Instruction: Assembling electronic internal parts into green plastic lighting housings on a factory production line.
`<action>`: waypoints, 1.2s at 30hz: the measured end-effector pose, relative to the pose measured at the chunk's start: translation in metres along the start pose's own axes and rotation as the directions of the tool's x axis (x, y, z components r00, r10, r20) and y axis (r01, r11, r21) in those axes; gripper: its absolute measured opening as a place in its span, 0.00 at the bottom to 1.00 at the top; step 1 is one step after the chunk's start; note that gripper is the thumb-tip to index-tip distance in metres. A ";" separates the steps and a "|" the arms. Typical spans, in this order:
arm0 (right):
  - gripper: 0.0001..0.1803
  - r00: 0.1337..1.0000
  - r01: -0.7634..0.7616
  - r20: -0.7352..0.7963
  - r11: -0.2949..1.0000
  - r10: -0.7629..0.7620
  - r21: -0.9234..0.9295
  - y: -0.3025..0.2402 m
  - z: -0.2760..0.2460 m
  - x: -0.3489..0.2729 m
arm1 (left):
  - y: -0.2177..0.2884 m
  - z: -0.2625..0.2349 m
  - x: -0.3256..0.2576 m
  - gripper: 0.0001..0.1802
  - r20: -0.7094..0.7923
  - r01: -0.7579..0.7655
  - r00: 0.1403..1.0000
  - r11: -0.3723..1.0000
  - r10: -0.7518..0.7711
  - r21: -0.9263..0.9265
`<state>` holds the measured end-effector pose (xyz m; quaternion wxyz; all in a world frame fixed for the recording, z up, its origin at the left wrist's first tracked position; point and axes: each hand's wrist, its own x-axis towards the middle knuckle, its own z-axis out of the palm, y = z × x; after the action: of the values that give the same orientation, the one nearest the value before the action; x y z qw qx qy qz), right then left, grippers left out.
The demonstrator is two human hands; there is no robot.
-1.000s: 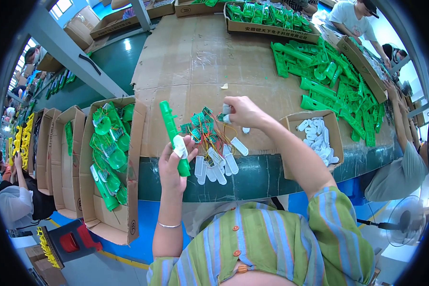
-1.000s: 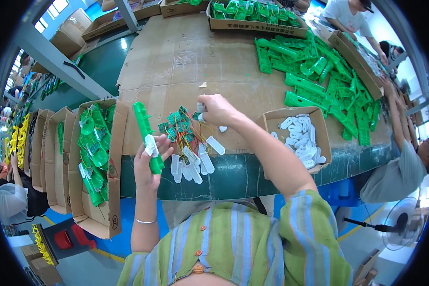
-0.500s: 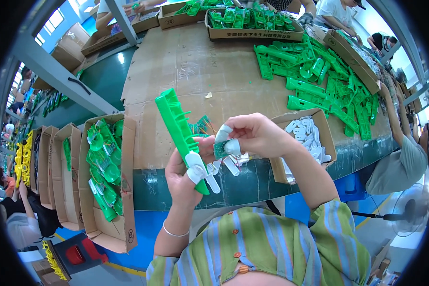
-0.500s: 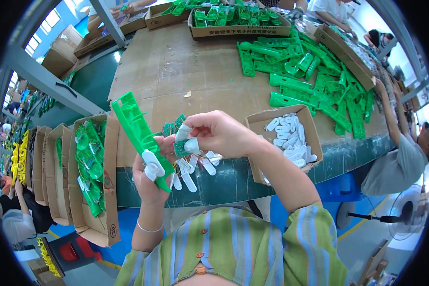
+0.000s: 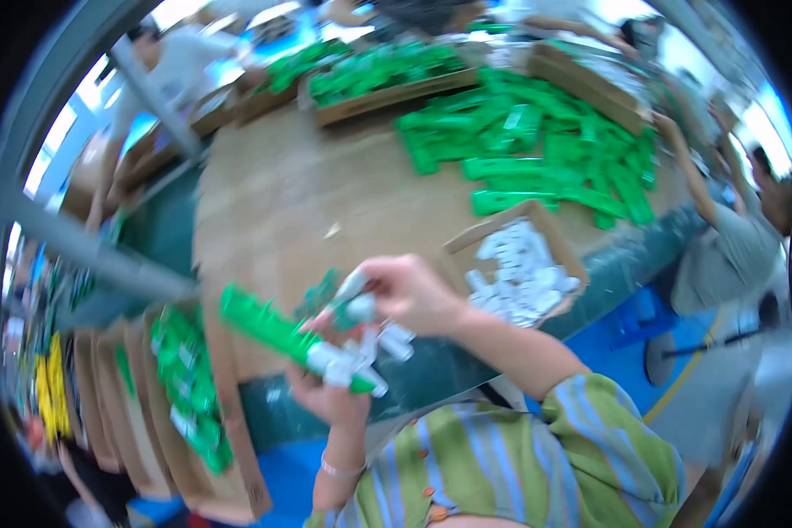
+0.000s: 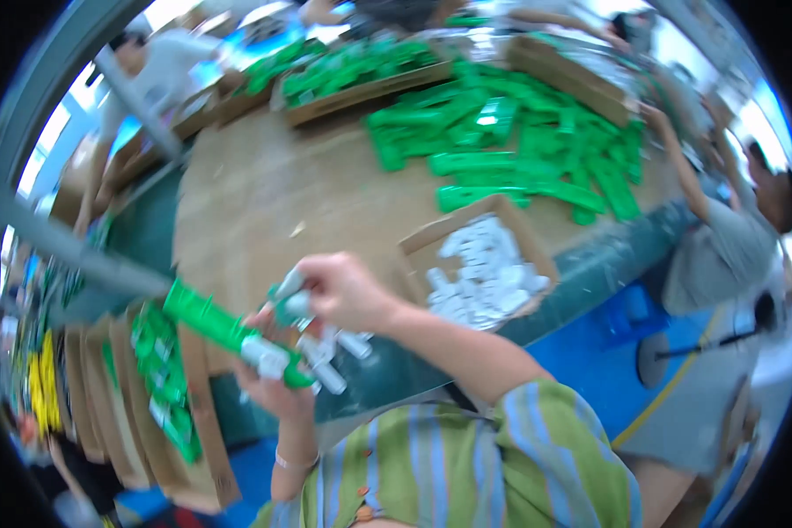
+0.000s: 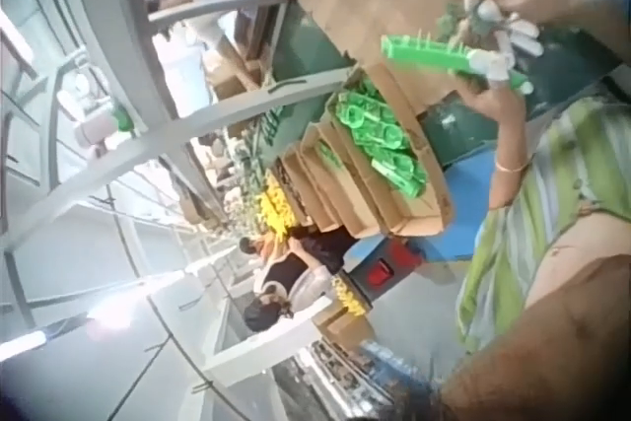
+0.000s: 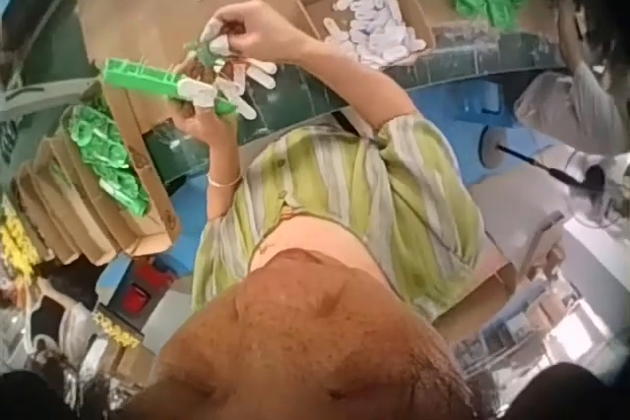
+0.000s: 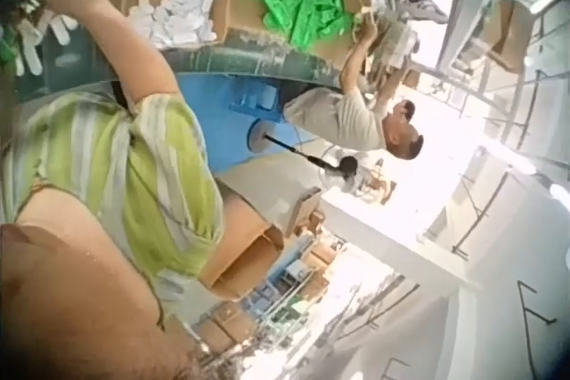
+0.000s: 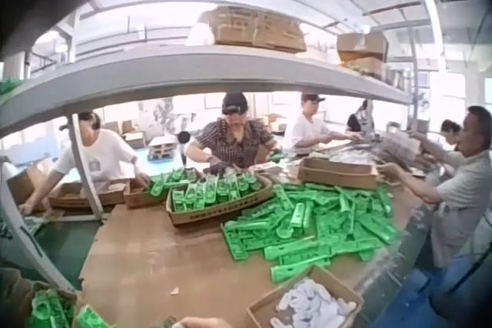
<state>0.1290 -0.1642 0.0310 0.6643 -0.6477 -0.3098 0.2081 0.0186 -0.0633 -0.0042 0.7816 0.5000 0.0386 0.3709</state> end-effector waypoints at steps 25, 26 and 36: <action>0.09 0.993 0.012 0.113 0.995 -0.023 0.096 -0.034 -0.002 -0.027 | 0.013 -0.035 0.027 0.31 0.351 0.538 0.839 0.726 -0.415 -0.428; 0.08 0.998 0.015 0.061 0.999 -0.017 0.034 -0.036 0.006 -0.026 | 0.013 -0.034 0.025 0.28 0.373 0.556 0.828 0.700 -0.419 -0.448; 0.07 0.951 0.300 0.058 0.871 -0.302 -0.390 -0.027 0.036 -0.015 | 0.004 -0.046 0.012 0.23 0.366 0.552 0.834 0.647 -0.413 -0.526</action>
<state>0.0902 -0.1500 0.0540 0.5454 -0.7122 -0.4406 0.0338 0.0048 -0.0203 -0.0204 0.9696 0.2271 -0.0349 0.0841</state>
